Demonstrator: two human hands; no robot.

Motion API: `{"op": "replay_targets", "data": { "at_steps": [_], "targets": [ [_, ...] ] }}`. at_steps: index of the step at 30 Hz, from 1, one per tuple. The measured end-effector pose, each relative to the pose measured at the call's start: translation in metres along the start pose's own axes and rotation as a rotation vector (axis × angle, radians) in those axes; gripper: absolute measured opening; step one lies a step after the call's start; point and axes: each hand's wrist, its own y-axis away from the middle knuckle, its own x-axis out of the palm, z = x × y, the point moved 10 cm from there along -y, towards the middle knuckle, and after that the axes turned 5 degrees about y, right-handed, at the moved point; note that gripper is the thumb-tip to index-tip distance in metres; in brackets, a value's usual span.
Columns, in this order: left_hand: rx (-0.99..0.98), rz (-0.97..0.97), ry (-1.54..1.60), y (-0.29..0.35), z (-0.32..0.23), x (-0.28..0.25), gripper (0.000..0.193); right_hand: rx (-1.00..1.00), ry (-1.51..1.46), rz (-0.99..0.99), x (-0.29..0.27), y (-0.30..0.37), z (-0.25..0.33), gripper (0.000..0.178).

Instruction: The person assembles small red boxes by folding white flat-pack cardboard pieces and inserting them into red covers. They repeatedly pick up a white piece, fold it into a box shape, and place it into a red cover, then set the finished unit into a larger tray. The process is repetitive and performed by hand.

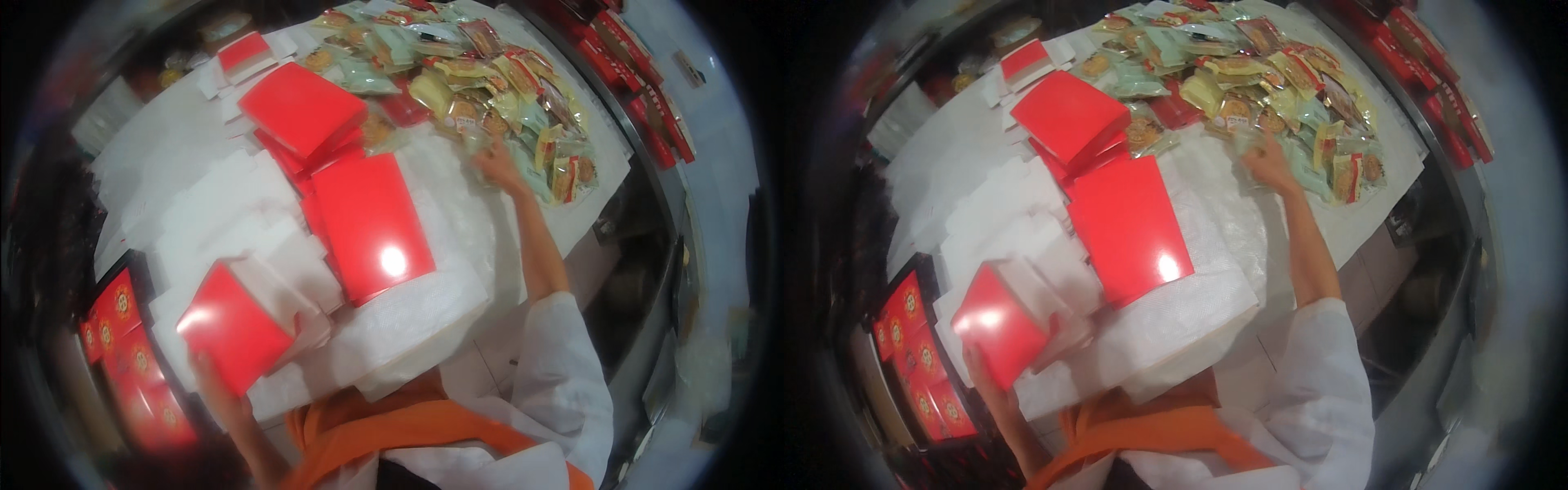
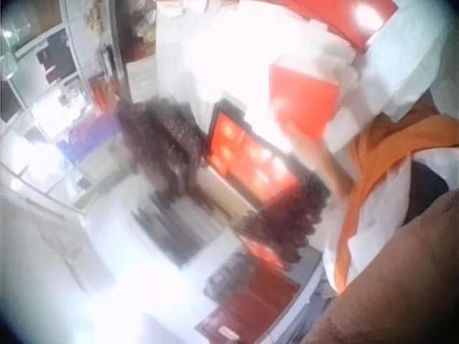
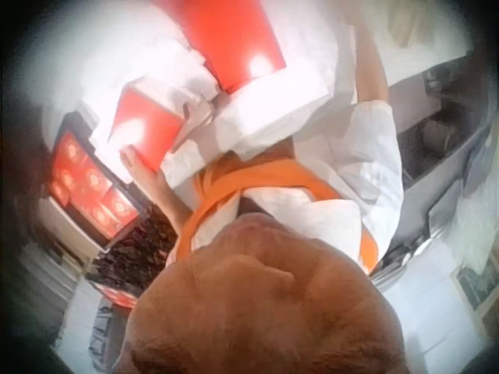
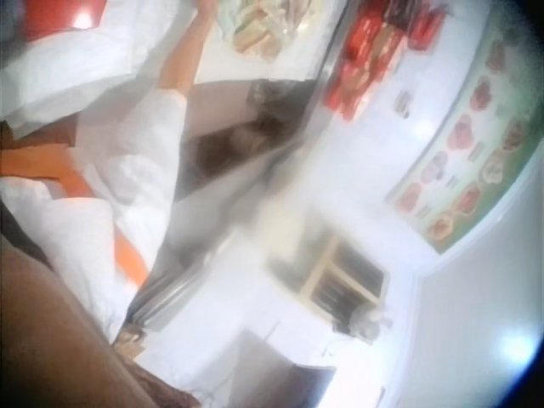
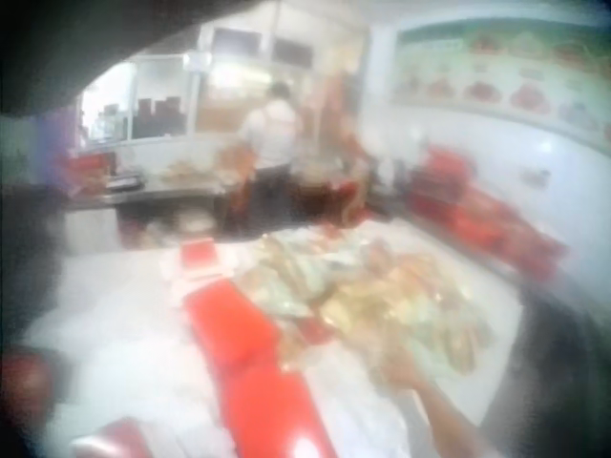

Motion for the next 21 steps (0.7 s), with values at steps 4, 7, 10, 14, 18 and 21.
{"op": "replay_targets", "data": {
  "at_steps": [4, 7, 10, 14, 18, 21],
  "targets": [
    [-0.587, -0.123, 0.488, 0.005, 0.042, 0.012, 0.048, 0.073, -1.619, 0.081, -0.022, 0.055, 0.035, 0.056],
    [-0.805, -0.286, 0.927, 0.004, 0.035, 0.023, 0.057, -0.008, -1.608, 0.050, -0.040, 0.101, 0.070, 0.053],
    [-0.731, -0.299, 1.017, 0.007, 0.028, 0.024, 0.070, 0.064, -1.477, -0.171, -0.042, 0.115, 0.076, 0.049],
    [-0.636, -0.297, 1.005, 0.023, 0.028, 0.010, 0.068, 0.049, -1.329, -0.068, 0.026, 0.179, 0.195, 0.045],
    [-0.593, -0.316, 0.925, 0.039, 0.028, -0.009, 0.063, -0.163, -1.247, 0.198, 0.095, 0.233, 0.308, 0.048],
    [-0.623, -0.370, 0.979, 0.046, 0.030, -0.016, 0.063, -0.235, -1.241, 0.257, 0.124, 0.247, 0.335, 0.047]
  ]
}}
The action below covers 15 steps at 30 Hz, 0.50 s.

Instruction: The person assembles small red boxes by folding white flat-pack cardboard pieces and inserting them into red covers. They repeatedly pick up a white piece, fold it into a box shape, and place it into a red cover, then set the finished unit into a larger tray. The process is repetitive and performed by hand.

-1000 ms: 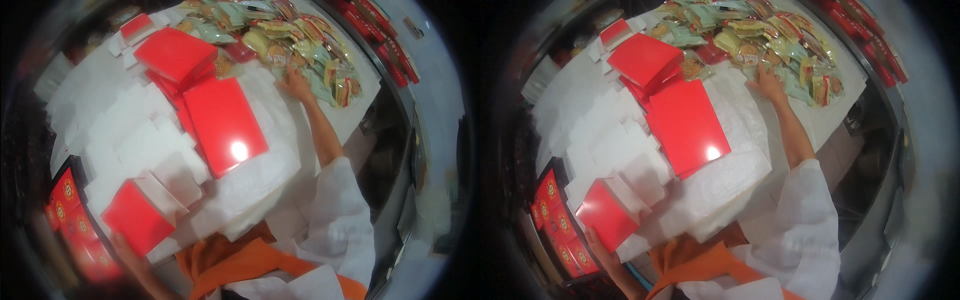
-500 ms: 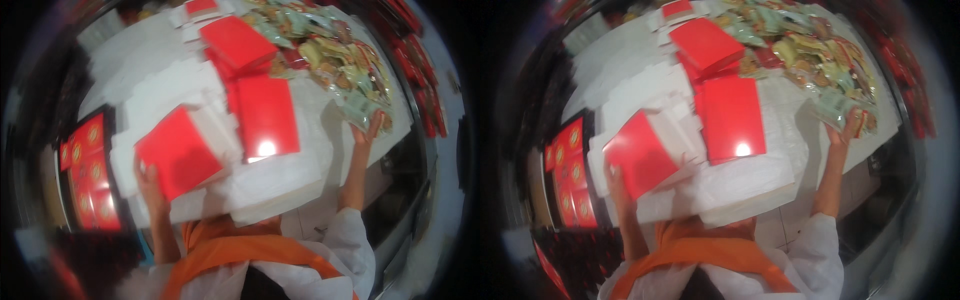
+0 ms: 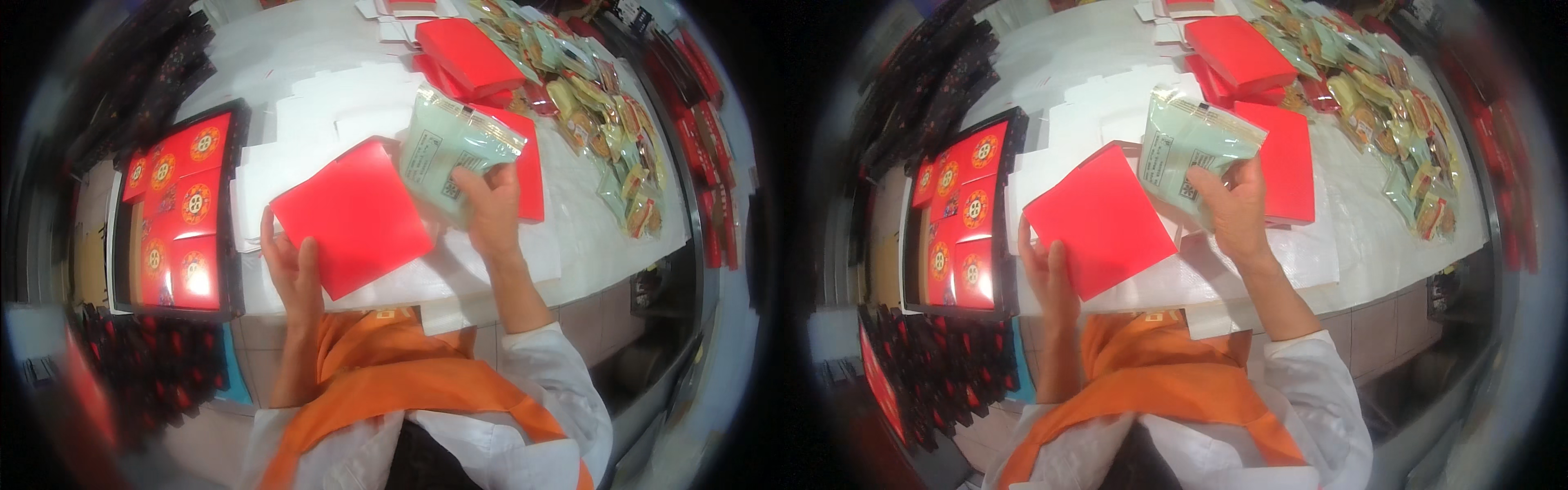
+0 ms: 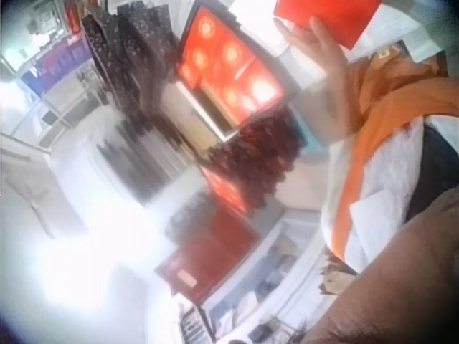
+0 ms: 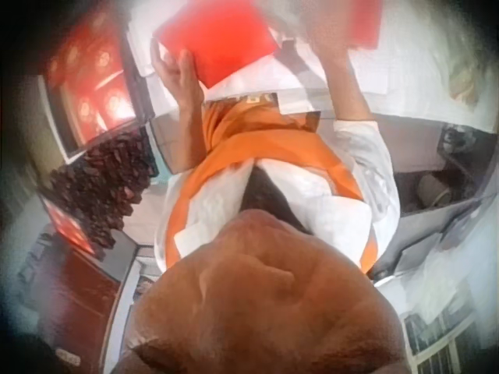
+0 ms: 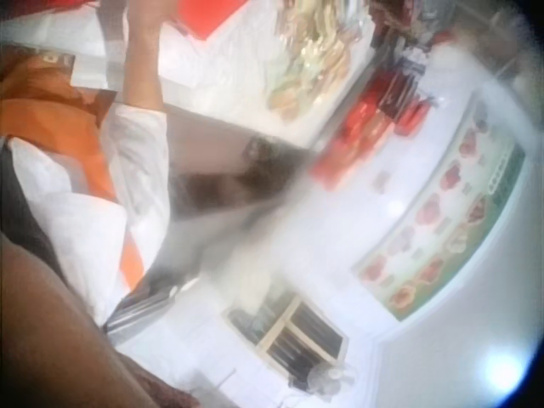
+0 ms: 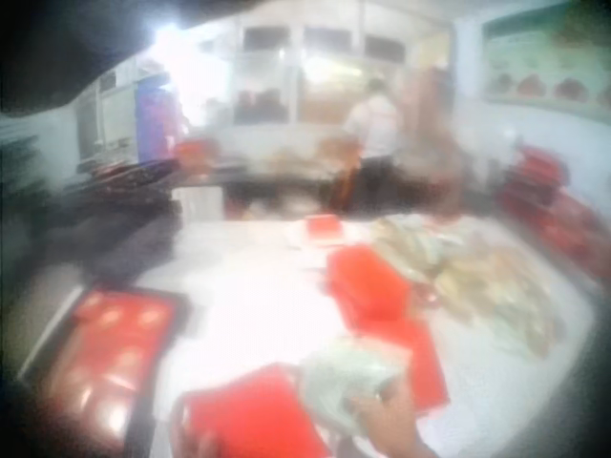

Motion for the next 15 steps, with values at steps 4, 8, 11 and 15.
{"op": "replay_targets", "data": {
  "at_steps": [4, 8, 11, 15],
  "targets": [
    [0.020, -0.027, 0.060, 0.001, 0.015, -0.002, 0.068, -0.054, -0.041, -0.085, 0.014, -0.009, -0.011, 0.046],
    [-0.031, -0.063, 0.105, -0.005, 0.029, -0.009, 0.057, 0.064, 0.168, 0.026, 0.019, -0.010, -0.032, 0.043],
    [-0.103, -0.093, 0.167, -0.012, 0.043, -0.015, 0.055, 0.100, 0.302, 0.130, 0.014, -0.001, -0.037, 0.039],
    [-0.142, -0.085, 0.265, -0.014, 0.048, -0.011, 0.054, 0.196, 0.353, 0.105, -0.003, 0.002, -0.035, 0.031]
  ]
}}
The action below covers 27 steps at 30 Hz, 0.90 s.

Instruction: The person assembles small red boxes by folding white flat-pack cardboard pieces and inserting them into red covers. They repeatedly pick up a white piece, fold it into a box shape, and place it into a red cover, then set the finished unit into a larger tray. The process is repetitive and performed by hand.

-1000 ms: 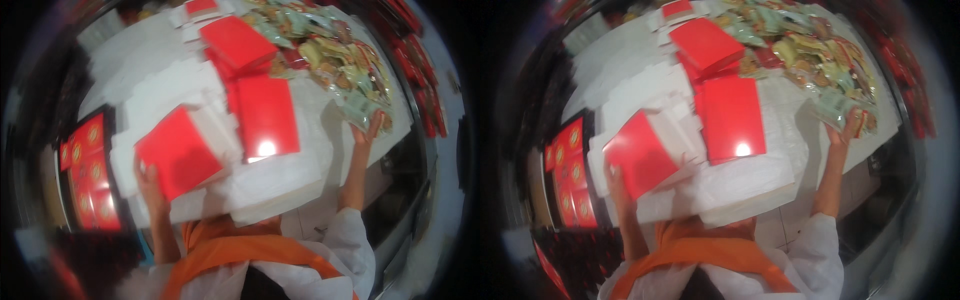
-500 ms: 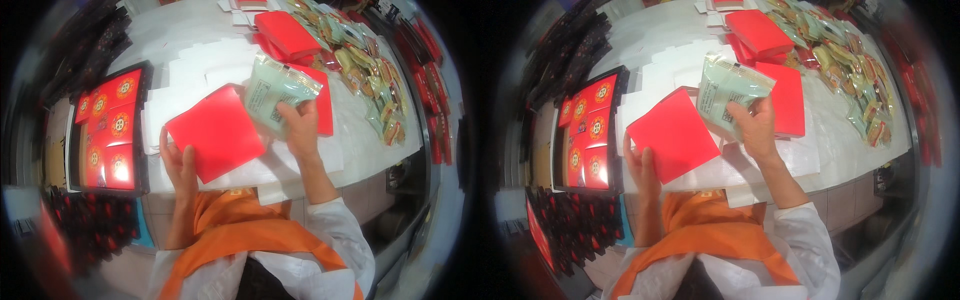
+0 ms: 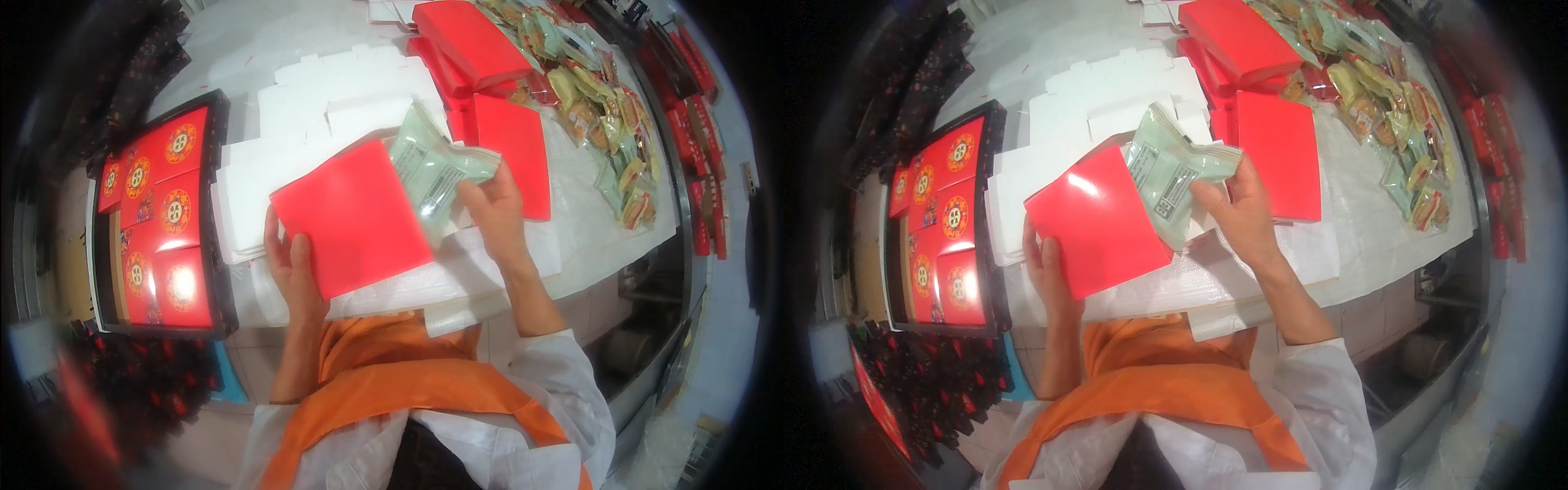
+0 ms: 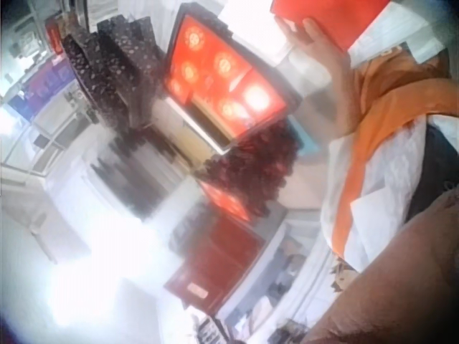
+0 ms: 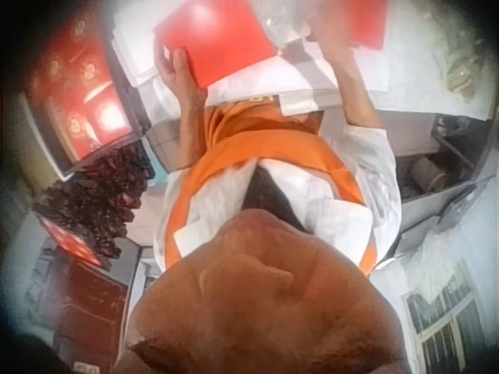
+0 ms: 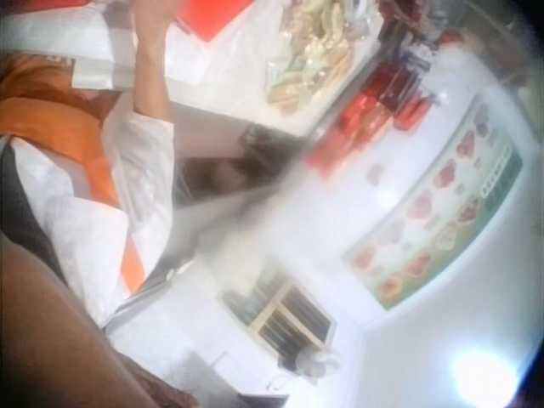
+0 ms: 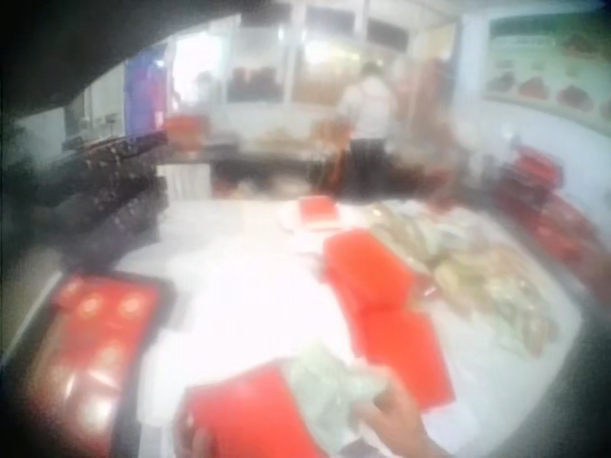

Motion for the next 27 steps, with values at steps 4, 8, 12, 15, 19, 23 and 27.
{"op": "replay_targets", "data": {
  "at_steps": [4, 8, 12, 15, 19, 23, 27],
  "targets": [
    [-0.029, 0.078, -0.014, -0.002, 0.002, 0.007, 0.055, -0.063, 0.068, -0.075, -0.019, -0.003, -0.004, 0.018],
    [-0.070, 0.117, -0.031, 0.003, 0.012, 0.010, 0.054, -0.280, 0.292, -0.349, -0.047, -0.001, 0.016, 0.011],
    [-0.088, 0.084, 0.011, 0.013, 0.016, 0.022, 0.055, -0.413, 0.453, -0.470, -0.033, 0.009, 0.027, 0.015],
    [-0.123, 0.033, 0.007, 0.013, 0.020, 0.015, 0.055, -0.410, 0.729, -0.248, -0.008, 0.020, 0.029, 0.008],
    [-0.034, -0.015, -0.028, 0.012, 0.009, 0.012, 0.050, -0.478, 0.659, 0.064, 0.012, 0.031, 0.033, 0.017],
    [0.050, -0.021, -0.056, 0.019, 0.009, 0.014, 0.059, -0.461, 0.655, 0.056, 0.025, 0.047, 0.035, 0.028],
    [0.065, 0.020, -0.166, 0.050, 0.028, 0.012, 0.065, -0.449, 0.475, -0.112, 0.027, 0.062, 0.029, 0.032]
  ]
}}
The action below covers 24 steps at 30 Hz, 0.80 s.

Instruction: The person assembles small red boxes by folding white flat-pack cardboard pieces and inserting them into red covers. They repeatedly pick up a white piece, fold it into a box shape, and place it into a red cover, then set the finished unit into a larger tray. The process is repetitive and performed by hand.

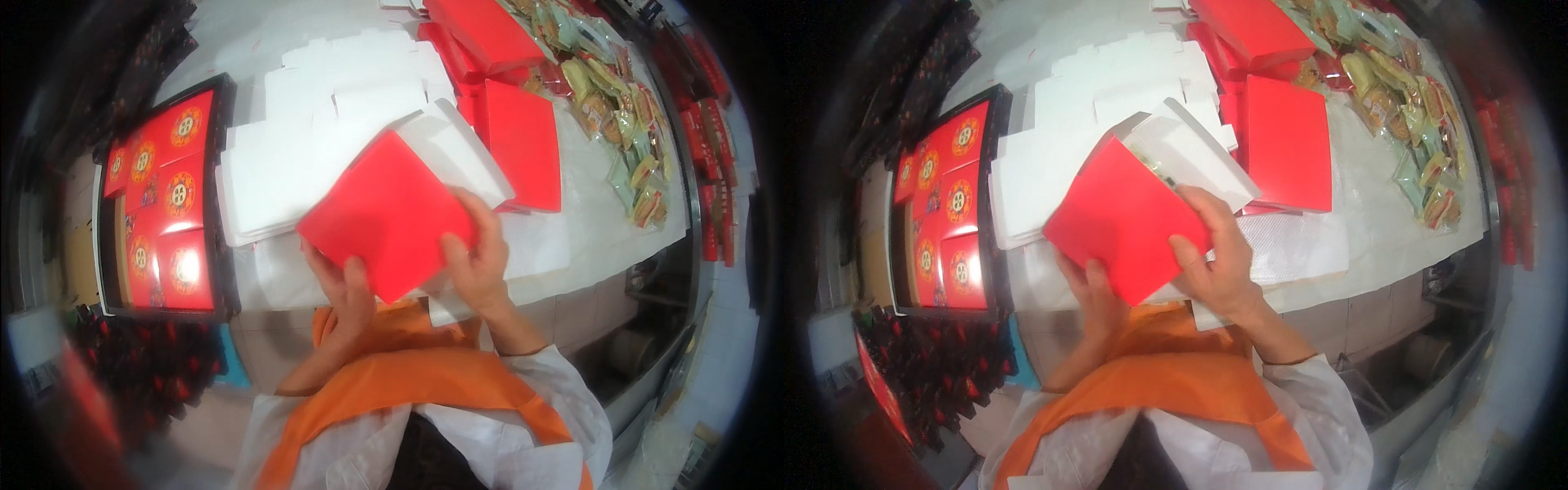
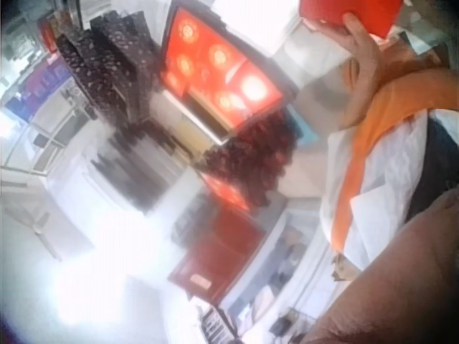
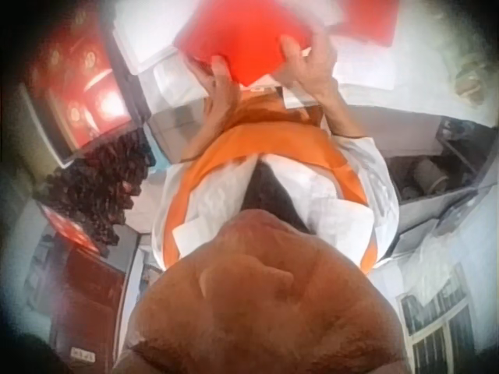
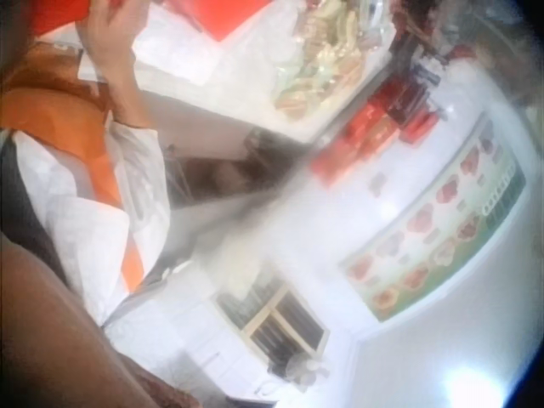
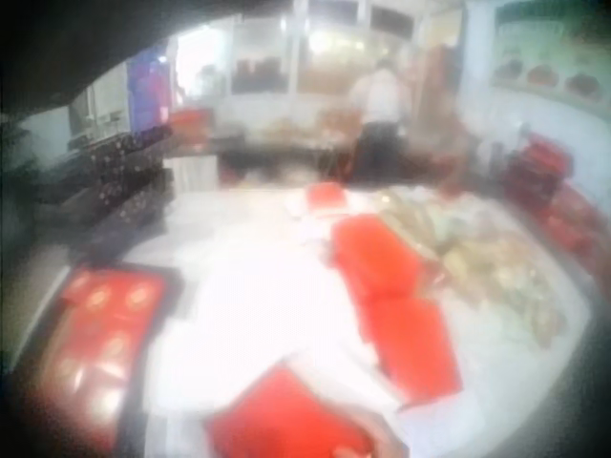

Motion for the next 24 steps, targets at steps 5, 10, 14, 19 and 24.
{"op": "replay_targets", "data": {
  "at_steps": [5, 10, 14, 19, 24],
  "targets": [
    [-0.165, 0.219, 0.230, 0.049, 0.000, -0.001, 0.063, 0.282, -0.251, 0.003, -0.016, 0.016, -0.050, 0.030],
    [-0.297, 0.527, -0.067, 0.077, -0.001, -0.020, 0.051, 0.193, -0.362, 0.468, 0.017, 0.052, -0.051, 0.028],
    [-0.277, 0.608, -0.183, 0.072, 0.001, -0.015, 0.053, 0.336, -0.569, 0.510, 0.035, 0.080, -0.062, 0.024],
    [-0.355, 0.534, -0.212, 0.054, 0.008, -0.010, 0.035, 0.438, -0.709, 0.542, 0.050, 0.102, -0.069, 0.013],
    [-0.300, 0.516, -0.423, 0.062, 0.031, -0.038, 0.011, 0.181, -0.382, 0.269, 0.031, 0.106, -0.047, 0.005]
  ]
}}
